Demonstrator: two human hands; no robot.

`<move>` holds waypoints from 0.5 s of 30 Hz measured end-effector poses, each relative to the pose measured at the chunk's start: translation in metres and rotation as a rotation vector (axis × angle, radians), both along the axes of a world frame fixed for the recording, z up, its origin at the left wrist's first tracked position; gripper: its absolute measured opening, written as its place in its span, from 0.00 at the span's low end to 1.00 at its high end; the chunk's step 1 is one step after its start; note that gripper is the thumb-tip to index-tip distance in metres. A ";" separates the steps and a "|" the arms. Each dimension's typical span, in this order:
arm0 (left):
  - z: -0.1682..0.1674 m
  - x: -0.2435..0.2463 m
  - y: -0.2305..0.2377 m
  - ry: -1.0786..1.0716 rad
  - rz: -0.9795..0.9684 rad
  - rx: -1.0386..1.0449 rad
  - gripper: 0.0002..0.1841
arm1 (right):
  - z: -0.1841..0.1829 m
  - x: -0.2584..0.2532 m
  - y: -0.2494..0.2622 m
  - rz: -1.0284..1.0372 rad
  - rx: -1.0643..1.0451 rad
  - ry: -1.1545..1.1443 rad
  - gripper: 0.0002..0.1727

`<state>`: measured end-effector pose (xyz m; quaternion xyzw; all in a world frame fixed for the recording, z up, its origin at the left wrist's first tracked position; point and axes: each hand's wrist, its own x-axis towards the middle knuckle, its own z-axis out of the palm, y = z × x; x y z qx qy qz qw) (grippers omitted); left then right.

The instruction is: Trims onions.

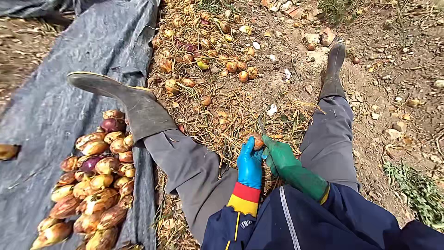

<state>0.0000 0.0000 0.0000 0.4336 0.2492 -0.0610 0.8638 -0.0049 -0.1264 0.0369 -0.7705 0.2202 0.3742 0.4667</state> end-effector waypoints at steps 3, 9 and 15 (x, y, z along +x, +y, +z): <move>0.005 0.004 0.008 -0.005 0.053 0.168 0.32 | -0.003 0.002 0.001 -0.260 0.357 -0.086 0.42; 0.031 0.006 0.072 0.013 0.179 -0.048 0.29 | -0.013 0.003 -0.019 -0.295 0.446 -0.126 0.42; 0.091 -0.035 0.214 -0.039 0.583 0.131 0.29 | 0.015 -0.002 0.008 -0.253 0.379 -0.164 0.37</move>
